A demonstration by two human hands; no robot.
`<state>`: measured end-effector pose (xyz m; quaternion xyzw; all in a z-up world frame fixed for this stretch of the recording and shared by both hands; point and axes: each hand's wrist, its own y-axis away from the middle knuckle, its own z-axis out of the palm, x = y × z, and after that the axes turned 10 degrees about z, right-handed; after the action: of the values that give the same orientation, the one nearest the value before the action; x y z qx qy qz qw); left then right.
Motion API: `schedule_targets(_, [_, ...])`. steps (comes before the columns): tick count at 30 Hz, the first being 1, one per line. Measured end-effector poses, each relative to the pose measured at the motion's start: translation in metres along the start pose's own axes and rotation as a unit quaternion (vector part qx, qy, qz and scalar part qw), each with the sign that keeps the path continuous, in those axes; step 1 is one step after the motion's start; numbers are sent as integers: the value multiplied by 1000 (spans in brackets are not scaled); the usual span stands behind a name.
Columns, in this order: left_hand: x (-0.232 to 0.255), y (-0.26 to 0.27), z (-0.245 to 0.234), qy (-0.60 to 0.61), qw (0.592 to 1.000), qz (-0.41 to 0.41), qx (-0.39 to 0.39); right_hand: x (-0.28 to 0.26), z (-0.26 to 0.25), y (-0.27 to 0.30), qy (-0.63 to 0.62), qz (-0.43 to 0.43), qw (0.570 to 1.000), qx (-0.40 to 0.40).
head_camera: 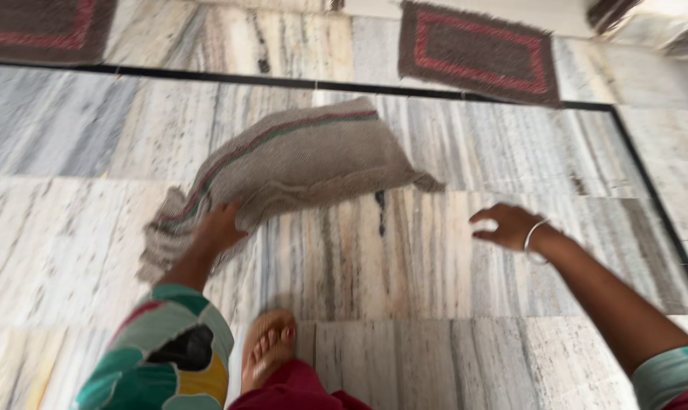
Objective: The person wipes a tiled floor with a gray cloth using both hands. They move across the floor, cleaning around a large stone object and near a doorway with a mat.
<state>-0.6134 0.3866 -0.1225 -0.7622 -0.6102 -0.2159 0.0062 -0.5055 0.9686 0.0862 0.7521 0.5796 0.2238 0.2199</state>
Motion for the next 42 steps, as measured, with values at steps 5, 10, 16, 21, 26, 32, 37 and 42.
schedule_targets(5, [82, 30, 45, 100, 989, 42, 102, -24, 19, -32, 16, 10, 997, -74])
schedule_targets(10, [122, 61, -14, 168, 949, 95, -250, -84, 19, -115, -17, 11, 994, -104])
schedule_targets(16, [55, 49, -16, -107, 975, 3, 197, -225, 5, -199, -135, 37, 990, -20])
schedule_targets(21, [32, 79, 8, -169, 982, -30, 75, -327, -5, -218, -228, 57, 972, 2])
schedule_targets(26, [38, 67, 18, -106, 978, -142, 110, -403, 6, -198, -166, 201, 965, -5])
schedule_targets(32, [26, 60, 45, 28, 948, -122, 291, -454, 92, -168, 12, -186, 930, 317])
schedule_targets(37, [-5, 22, 79, 113, 847, 82, 513, -450, 108, -150, 135, -625, 735, 224])
schedule_targets(42, [-16, 2, 95, 24, 927, -170, 334, -461, 64, -233, 83, -637, 717, 273])
